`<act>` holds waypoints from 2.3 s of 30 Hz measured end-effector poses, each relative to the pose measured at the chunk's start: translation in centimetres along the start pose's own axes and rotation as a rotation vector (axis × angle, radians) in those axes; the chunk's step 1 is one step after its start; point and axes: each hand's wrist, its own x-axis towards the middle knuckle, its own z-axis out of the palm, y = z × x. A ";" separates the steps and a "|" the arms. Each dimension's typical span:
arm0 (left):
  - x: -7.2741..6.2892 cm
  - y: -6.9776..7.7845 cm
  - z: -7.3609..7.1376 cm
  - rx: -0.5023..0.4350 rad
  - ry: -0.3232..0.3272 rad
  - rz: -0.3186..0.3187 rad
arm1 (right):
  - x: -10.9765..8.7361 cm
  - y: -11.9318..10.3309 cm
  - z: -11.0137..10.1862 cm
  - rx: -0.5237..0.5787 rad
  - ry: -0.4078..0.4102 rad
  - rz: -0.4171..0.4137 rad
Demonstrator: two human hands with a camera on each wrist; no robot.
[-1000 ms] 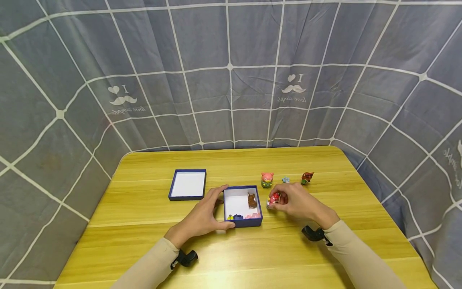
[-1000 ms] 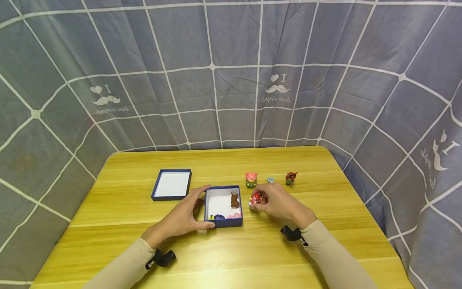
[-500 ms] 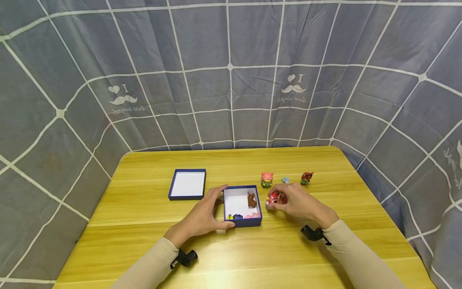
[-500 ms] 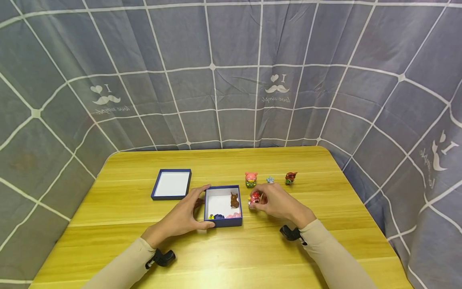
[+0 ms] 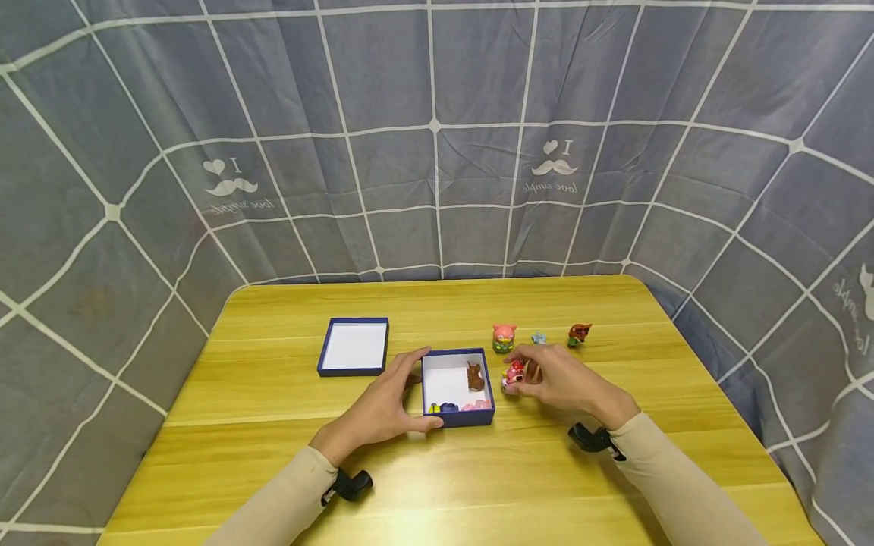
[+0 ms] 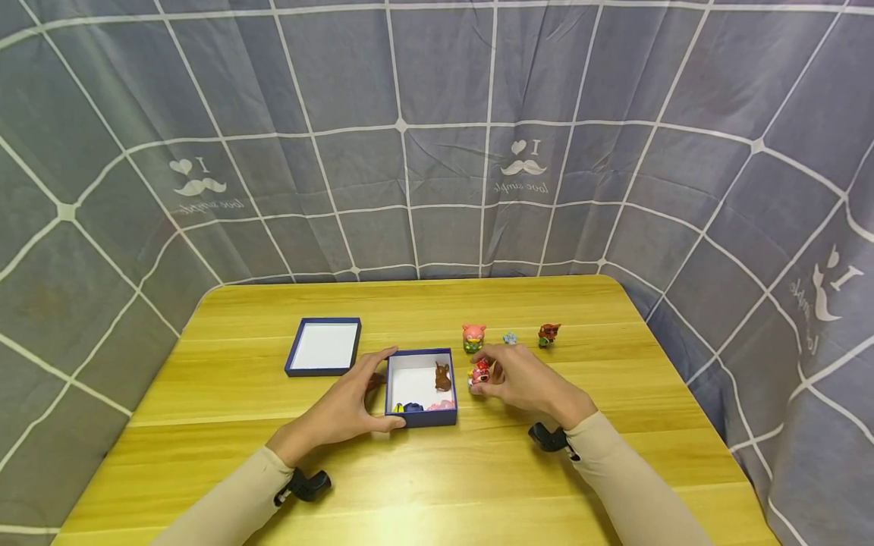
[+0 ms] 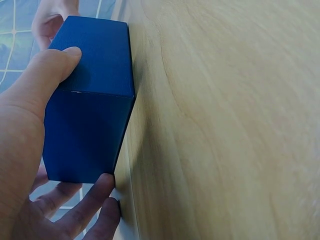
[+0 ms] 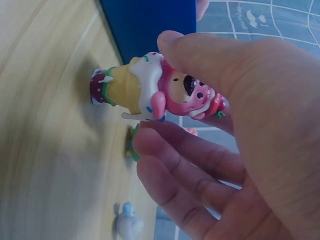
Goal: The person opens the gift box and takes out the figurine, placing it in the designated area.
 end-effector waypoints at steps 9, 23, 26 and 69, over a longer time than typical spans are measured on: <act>0.1 -0.1 -0.1 -0.008 -0.012 -0.003 | -0.1 -0.9 -0.7 -0.037 0.041 0.025; 0.1 -0.1 -0.2 -0.009 -0.016 0.002 | 0.7 -2.6 -2.0 -0.123 0.119 -0.051; 0.1 -0.1 -0.2 -0.013 -0.015 0.004 | 1.0 -3.3 -2.2 -0.104 0.092 -0.069; 0.2 0.0 -0.2 -0.028 -0.014 0.034 | 11.0 -9.0 1.3 0.100 -0.705 -0.109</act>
